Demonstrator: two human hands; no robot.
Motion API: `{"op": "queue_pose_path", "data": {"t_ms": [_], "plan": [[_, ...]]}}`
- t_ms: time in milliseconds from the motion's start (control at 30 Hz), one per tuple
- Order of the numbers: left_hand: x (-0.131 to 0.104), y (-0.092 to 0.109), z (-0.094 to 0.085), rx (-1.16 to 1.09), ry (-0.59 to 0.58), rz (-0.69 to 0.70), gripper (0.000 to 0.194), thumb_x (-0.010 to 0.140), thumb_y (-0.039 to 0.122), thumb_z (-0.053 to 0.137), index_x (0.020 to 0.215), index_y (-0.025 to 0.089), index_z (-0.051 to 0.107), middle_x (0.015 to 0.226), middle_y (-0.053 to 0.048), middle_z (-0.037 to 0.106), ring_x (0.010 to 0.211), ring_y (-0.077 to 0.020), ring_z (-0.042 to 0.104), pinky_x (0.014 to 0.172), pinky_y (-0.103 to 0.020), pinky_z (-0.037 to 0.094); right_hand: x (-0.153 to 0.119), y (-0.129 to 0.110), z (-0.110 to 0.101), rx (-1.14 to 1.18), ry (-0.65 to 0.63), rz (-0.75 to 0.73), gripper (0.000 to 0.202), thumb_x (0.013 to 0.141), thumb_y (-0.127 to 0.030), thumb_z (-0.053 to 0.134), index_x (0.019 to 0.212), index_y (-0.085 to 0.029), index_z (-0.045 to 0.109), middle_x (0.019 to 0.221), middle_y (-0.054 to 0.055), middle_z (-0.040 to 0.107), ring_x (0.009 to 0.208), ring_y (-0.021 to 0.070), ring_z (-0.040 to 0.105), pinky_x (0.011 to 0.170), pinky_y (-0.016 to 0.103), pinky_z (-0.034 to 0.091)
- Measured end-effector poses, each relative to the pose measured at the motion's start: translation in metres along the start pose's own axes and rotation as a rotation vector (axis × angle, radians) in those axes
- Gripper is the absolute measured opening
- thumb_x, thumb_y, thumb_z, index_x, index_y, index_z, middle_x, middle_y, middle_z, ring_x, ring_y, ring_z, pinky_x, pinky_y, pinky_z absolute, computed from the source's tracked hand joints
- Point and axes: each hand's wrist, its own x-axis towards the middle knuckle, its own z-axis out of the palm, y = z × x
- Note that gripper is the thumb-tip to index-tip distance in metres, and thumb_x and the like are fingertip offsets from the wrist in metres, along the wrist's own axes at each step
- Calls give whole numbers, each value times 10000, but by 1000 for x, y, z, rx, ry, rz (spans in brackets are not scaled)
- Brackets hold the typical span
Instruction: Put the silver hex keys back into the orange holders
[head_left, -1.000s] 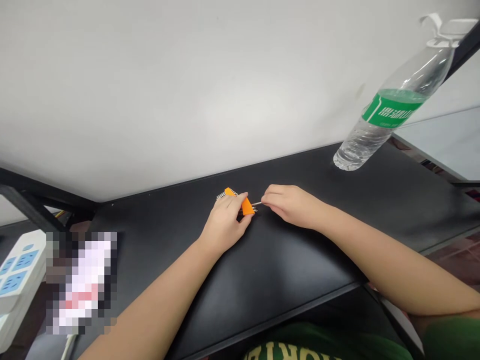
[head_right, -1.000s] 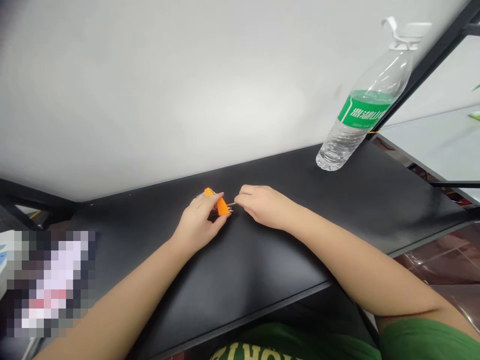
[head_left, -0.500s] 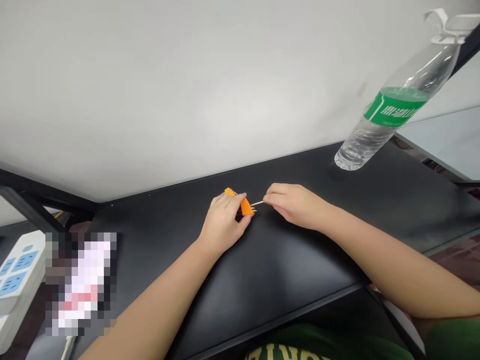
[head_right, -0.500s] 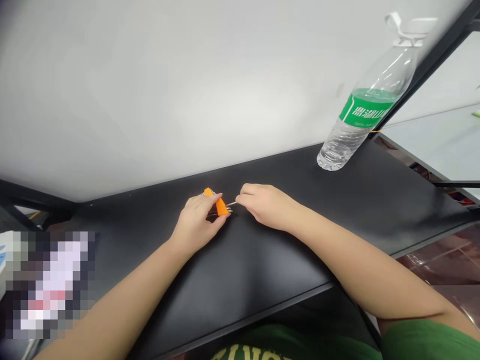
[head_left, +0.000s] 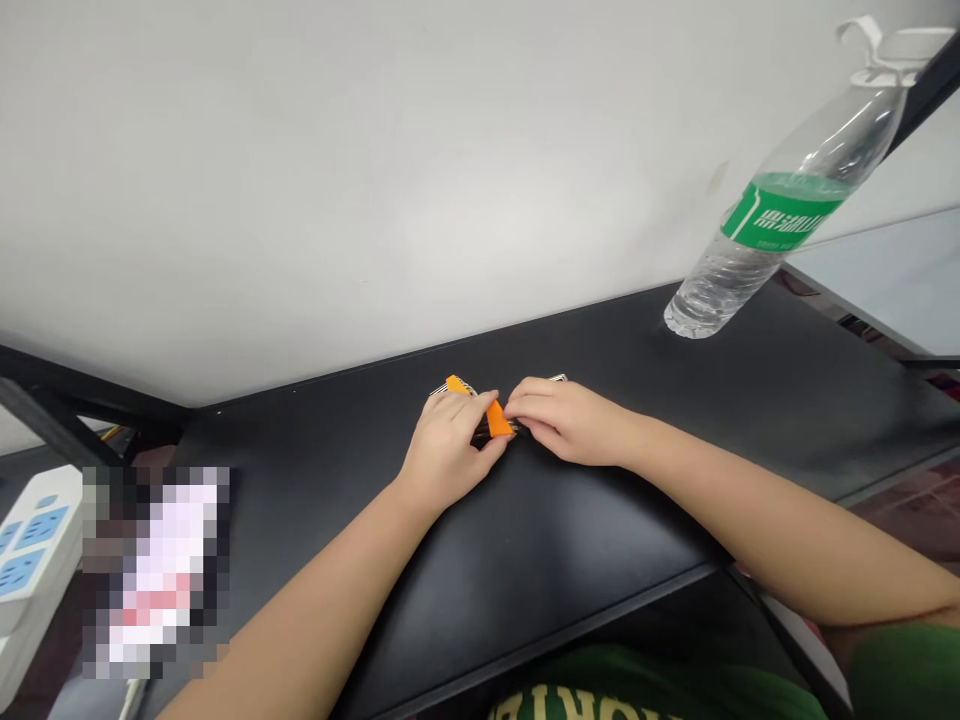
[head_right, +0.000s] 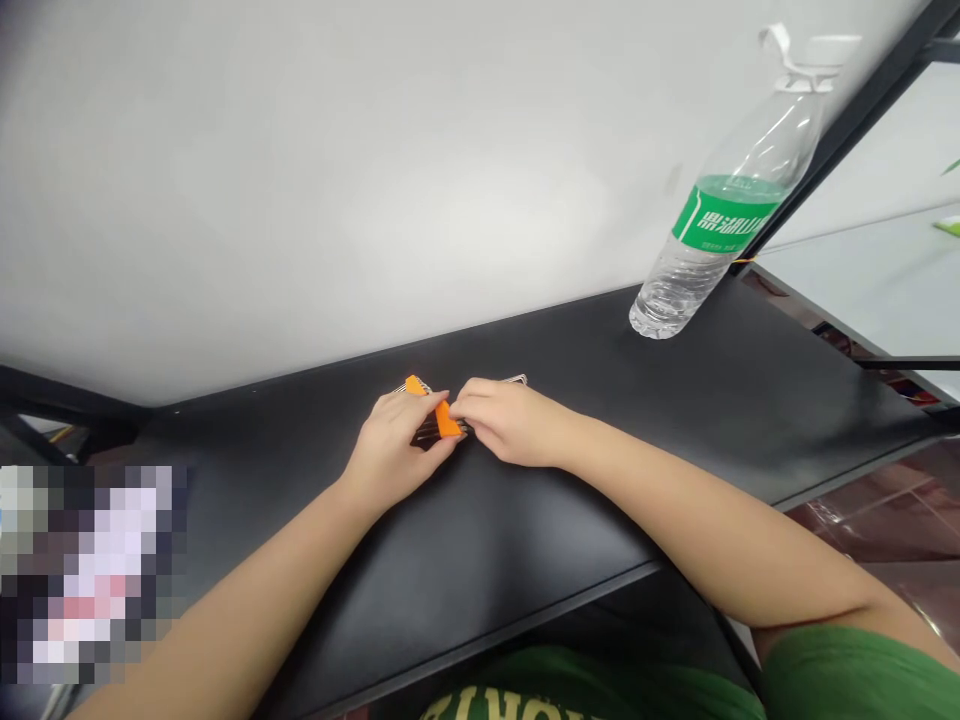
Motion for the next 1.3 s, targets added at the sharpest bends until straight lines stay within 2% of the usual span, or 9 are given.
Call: {"op": "queue_pose_path", "data": {"t_ms": [100, 267, 433, 567, 767, 900, 1067, 1200, 1300], "plan": [[0, 1, -1, -4, 6, 28, 372, 911, 297, 686, 1265, 207, 618, 1107, -76, 777, 993, -252, 731, 1016, -462, 495, 5, -2, 7, 131, 40, 56, 238, 985, -92, 479, 1060, -177, 688, 1016, 79, 699, 923, 178, 653, 852, 318, 532], [-1, 0, -1, 10, 13, 5, 387, 906, 311, 704, 1270, 205, 626, 1055, -74, 771, 998, -255, 722, 1032, -463, 490, 7, 3, 7, 327, 66, 298, 159, 956, -126, 557, 1058, -193, 660, 965, 23, 735, 797, 136, 669, 765, 273, 533], [0, -1, -1, 17, 0, -20, 414, 909, 340, 713, 1290, 206, 623, 1045, -79, 769, 996, -265, 722, 1043, -476, 491, -2, 26, -16, -125, 44, 267, 166, 934, -107, 566, 983, -169, 712, 1028, 82, 691, 869, 178, 643, 798, 308, 496], [0, -1, -1, 5, -17, -35, 412, 914, 354, 704, 1296, 220, 626, 1062, -80, 769, 1008, -272, 726, 1052, -485, 489, -7, 38, -26, -327, -157, 362, 139, 935, -137, 597, 926, -170, 732, 1006, 95, 679, 906, 218, 651, 774, 321, 479], [0, -2, 1, 5, -18, -50, 412, 914, 355, 697, 1301, 230, 633, 1080, -89, 771, 1036, -282, 724, 1059, -494, 490, -3, 25, -20, -477, -266, 366, 99, 863, -96, 627, 820, -172, 674, 910, 99, 665, 793, 217, 627, 660, 318, 422], [0, -3, 1, 15, -32, -38, 421, 915, 352, 700, 1303, 205, 629, 1081, -93, 773, 1031, -281, 726, 1062, -499, 488, -1, 8, -18, -458, -340, 350, 103, 851, -117, 621, 775, -186, 626, 919, 81, 673, 683, 177, 587, 572, 310, 333], [0, -2, 1, 13, -46, -46, 422, 914, 343, 692, 1308, 205, 631, 1129, -101, 774, 1055, -284, 724, 1068, -511, 487, 1, -2, -17, -356, -251, 304, 91, 896, -123, 584, 846, -194, 610, 876, 45, 662, 710, 160, 570, 604, 287, 324], [0, -2, 1, 12, -51, -41, 423, 909, 319, 693, 1313, 211, 625, 1123, -97, 776, 1054, -288, 725, 1078, -518, 479, 1, 0, -14, -264, -148, 227, 93, 939, -129, 559, 905, -189, 621, 868, 27, 629, 693, 143, 529, 633, 273, 347], [0, -3, 1, 11, -48, -26, 429, 907, 308, 698, 1317, 210, 620, 1111, -94, 777, 1044, -287, 724, 1070, -516, 483, 0, 2, -11, -234, -127, 170, 113, 975, -142, 545, 927, -179, 640, 895, 36, 614, 701, 140, 527, 645, 270, 361]]}}
